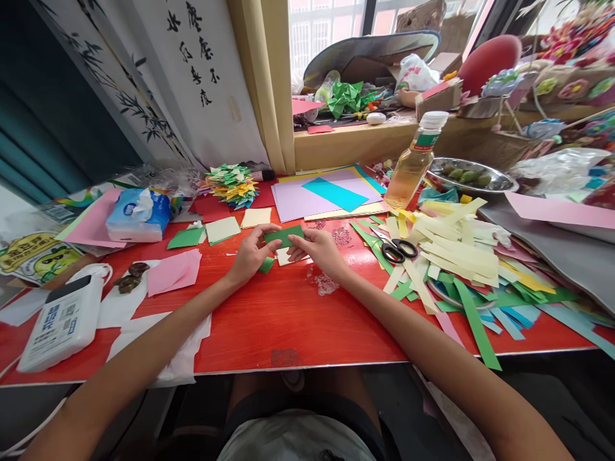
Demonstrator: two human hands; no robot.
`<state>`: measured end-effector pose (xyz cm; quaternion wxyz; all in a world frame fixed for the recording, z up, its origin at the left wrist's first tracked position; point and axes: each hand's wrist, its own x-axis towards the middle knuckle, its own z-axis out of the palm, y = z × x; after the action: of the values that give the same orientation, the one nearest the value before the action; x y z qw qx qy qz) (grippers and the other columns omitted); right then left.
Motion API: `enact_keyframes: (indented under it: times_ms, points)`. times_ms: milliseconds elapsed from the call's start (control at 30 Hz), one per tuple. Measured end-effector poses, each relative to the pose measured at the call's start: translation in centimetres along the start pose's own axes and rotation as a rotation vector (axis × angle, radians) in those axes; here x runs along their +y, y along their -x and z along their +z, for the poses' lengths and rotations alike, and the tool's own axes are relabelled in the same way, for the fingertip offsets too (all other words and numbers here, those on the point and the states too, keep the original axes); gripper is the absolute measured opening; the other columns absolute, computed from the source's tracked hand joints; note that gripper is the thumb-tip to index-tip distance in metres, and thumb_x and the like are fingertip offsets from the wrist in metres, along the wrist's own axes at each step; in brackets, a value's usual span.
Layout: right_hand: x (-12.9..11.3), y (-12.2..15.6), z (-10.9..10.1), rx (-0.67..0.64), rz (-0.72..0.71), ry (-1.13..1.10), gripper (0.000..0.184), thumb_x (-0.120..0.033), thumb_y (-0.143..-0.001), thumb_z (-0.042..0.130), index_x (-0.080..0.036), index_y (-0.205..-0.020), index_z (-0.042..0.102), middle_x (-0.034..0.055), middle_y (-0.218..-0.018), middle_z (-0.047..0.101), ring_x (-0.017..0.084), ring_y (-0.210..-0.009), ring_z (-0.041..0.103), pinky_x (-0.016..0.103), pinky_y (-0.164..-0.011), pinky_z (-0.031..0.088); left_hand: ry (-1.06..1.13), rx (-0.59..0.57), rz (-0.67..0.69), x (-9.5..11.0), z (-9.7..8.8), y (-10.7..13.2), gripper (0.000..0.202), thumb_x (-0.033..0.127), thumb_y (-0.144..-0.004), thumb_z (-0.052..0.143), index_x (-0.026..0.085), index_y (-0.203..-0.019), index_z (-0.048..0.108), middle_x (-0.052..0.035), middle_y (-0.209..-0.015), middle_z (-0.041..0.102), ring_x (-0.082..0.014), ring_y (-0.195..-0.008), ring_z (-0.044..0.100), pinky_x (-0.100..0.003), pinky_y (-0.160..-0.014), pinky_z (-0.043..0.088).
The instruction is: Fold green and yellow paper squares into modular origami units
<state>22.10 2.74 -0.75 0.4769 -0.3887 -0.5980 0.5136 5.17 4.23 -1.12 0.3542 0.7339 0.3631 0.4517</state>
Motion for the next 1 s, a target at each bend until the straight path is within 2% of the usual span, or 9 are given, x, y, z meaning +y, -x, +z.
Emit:
enact_keyframes:
  times_ms: [233,400,533,633,733,833,1000]
  points:
    - [0.2,0.0,0.0,-0.001,-0.013,0.010,0.030,-0.040,-0.077,0.055,-0.011,-0.072,0.057,0.0055,-0.065,0.064,0.014,-0.055,0.063,0.025,-0.054,0.053,0.003,-0.011,-0.014,-0.1,0.0,0.0,0.025,0.028,-0.077,0.054,0.021,-0.100,0.051,-0.0027,-0.094,0.056,-0.0097,-0.063,0.054,-0.022,-0.058,0.046]
    - [0.1,0.0,-0.1,-0.002,-0.010,0.044,0.029,-0.040,-0.077,0.054,-0.011,-0.072,0.056,0.0033,-0.061,0.062,0.012,-0.050,0.061,0.023,-0.051,0.051,-0.098,-0.029,0.033,0.1,0.0,0.0,0.025,0.029,-0.078,0.052,0.021,-0.102,0.052,-0.0023,-0.092,0.058,-0.0134,-0.079,0.055,-0.023,-0.065,0.045]
    - [-0.3,0.4,0.0,-0.156,0.000,0.168,0.031,-0.042,-0.078,0.051,-0.012,-0.070,0.054,0.0022,-0.057,0.061,0.012,-0.047,0.059,0.022,-0.047,0.048,-0.166,-0.071,0.092,0.2,0.0,0.1,0.024,0.033,-0.080,0.051,0.019,-0.100,0.053,-0.0008,-0.081,0.058,-0.0121,-0.075,0.055,-0.023,-0.067,0.043]
    - [-0.6,0.6,0.1,-0.250,0.032,0.288,0.033,-0.043,-0.078,0.050,-0.013,-0.066,0.053,0.0017,-0.053,0.060,0.012,-0.047,0.058,0.022,-0.045,0.046,-0.213,-0.109,0.139,0.2,0.1,0.2,0.019,0.035,-0.080,0.051,0.018,-0.087,0.055,-0.0004,-0.075,0.057,-0.0115,-0.069,0.053,-0.023,-0.064,0.042]
    - [-0.9,0.5,0.0,-0.181,0.001,0.388,0.029,-0.040,-0.076,0.053,-0.014,-0.062,0.053,0.0014,-0.055,0.060,0.012,-0.052,0.057,0.021,-0.048,0.043,-0.255,-0.076,0.160,0.2,0.1,0.2,0.017,0.034,-0.081,0.048,0.018,-0.078,0.054,-0.0004,-0.074,0.056,-0.0117,-0.068,0.052,-0.024,-0.064,0.042]
    - [-1.3,0.3,-0.3,-0.048,-0.065,0.355,0.026,-0.038,-0.075,0.053,-0.014,-0.065,0.056,0.0005,-0.062,0.058,0.011,-0.058,0.054,0.021,-0.053,0.041,-0.262,-0.023,0.145,0.4,-0.1,0.2,0.017,0.032,-0.082,0.046,0.018,-0.076,0.053,0.0004,-0.071,0.055,-0.0115,-0.066,0.051,-0.024,-0.064,0.041]
    - [-1.2,0.1,-0.5,0.007,-0.068,0.292,0.029,-0.041,-0.077,0.050,-0.014,-0.071,0.056,-0.0001,-0.064,0.055,0.010,-0.058,0.048,0.021,-0.053,0.036,-0.253,-0.065,0.118,0.6,-0.4,0.1,0.016,0.030,-0.082,0.046,0.018,-0.074,0.052,0.0010,-0.070,0.054,-0.0113,-0.066,0.050,-0.024,-0.065,0.041]
